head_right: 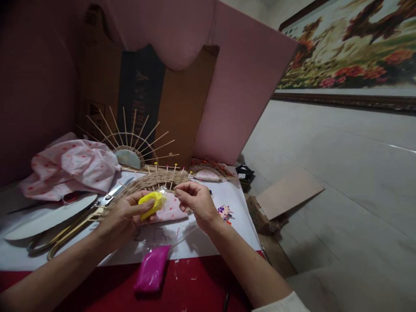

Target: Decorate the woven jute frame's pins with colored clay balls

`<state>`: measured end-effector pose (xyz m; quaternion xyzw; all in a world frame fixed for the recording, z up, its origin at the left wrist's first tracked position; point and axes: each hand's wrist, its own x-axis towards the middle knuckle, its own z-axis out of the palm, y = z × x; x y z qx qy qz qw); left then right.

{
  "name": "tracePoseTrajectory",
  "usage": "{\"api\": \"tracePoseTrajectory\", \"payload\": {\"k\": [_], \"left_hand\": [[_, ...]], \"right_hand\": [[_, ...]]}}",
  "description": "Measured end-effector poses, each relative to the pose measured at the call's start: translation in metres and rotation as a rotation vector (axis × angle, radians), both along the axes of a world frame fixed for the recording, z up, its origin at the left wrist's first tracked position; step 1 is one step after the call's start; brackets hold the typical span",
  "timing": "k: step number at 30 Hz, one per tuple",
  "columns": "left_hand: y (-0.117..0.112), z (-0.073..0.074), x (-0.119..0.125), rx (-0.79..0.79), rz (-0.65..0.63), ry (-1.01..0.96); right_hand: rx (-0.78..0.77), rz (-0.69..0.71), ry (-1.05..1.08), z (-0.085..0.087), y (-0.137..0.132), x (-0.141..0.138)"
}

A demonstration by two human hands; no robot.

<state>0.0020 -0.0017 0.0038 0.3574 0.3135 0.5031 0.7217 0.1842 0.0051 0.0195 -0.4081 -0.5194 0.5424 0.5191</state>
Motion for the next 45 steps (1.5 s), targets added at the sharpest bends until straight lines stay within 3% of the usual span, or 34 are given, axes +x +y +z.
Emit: {"api": "tracePoseTrajectory", "payload": {"k": [9, 14, 19, 24, 27, 32, 40, 45], "left_hand": [[0.003, -0.006, -0.003, -0.024, 0.066, 0.015], [0.007, -0.008, -0.005, -0.021, 0.162, 0.039], [0.011, -0.012, -0.005, -0.019, 0.192, 0.053], [0.015, -0.018, -0.006, 0.018, 0.191, 0.059], [0.016, -0.02, -0.006, 0.025, 0.188, 0.037], [0.018, -0.021, -0.005, 0.019, 0.178, 0.012], [0.021, -0.027, -0.004, 0.01, 0.18, -0.002], [0.021, -0.028, -0.004, 0.011, 0.183, -0.012]], "right_hand": [[-0.01, -0.007, -0.027, -0.001, 0.0, 0.001], [0.06, 0.013, -0.058, 0.014, 0.003, -0.002], [0.118, 0.076, -0.145, 0.038, 0.025, -0.022], [0.144, 0.13, -0.204, 0.046, 0.061, -0.056], [0.232, 0.107, -0.374, 0.048, 0.082, -0.074], [0.412, 0.108, -0.828, 0.048, 0.109, -0.096], [0.603, 0.187, -1.172, 0.049, 0.122, -0.115], [0.631, 0.178, -1.353, 0.047, 0.128, -0.119]]}}
